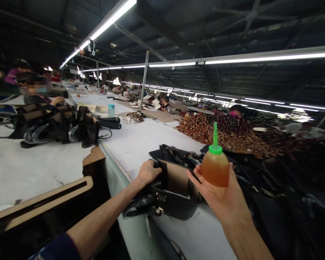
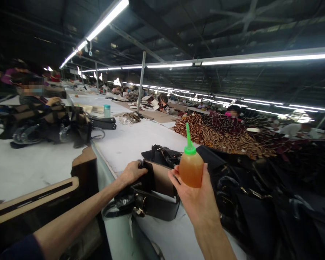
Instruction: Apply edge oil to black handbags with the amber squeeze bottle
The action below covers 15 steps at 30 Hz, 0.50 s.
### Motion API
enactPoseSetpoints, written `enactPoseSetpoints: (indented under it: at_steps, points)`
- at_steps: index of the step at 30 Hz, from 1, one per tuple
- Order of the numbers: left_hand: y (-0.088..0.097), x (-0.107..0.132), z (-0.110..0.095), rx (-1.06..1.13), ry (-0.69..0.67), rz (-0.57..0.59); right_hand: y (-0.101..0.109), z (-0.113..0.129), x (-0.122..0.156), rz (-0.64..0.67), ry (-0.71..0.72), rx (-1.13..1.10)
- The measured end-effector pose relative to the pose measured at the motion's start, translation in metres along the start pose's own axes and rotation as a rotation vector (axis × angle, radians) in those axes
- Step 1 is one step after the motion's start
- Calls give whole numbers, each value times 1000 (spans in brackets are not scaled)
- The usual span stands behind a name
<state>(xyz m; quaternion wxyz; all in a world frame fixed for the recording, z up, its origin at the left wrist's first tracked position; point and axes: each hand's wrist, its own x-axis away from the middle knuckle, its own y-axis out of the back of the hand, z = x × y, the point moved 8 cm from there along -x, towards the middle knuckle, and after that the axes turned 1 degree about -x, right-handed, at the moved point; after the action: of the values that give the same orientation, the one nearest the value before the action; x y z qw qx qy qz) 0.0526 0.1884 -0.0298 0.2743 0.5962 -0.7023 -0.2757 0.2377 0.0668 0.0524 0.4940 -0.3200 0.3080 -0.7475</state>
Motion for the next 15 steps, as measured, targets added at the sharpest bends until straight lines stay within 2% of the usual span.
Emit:
enactPoseSetpoints:
  at_steps: [4, 8, 15]
  points:
    - [-11, -15, 2, 127, 17, 44, -5, -2, 0, 42, 12, -9]
    - [-19, -29, -1, 164, 39, 77, -7, -7, 1, 41, 13, 39]
    - [-26, -35, -10, 201, 68, 36, 4, -10, -2, 15, -11, 61]
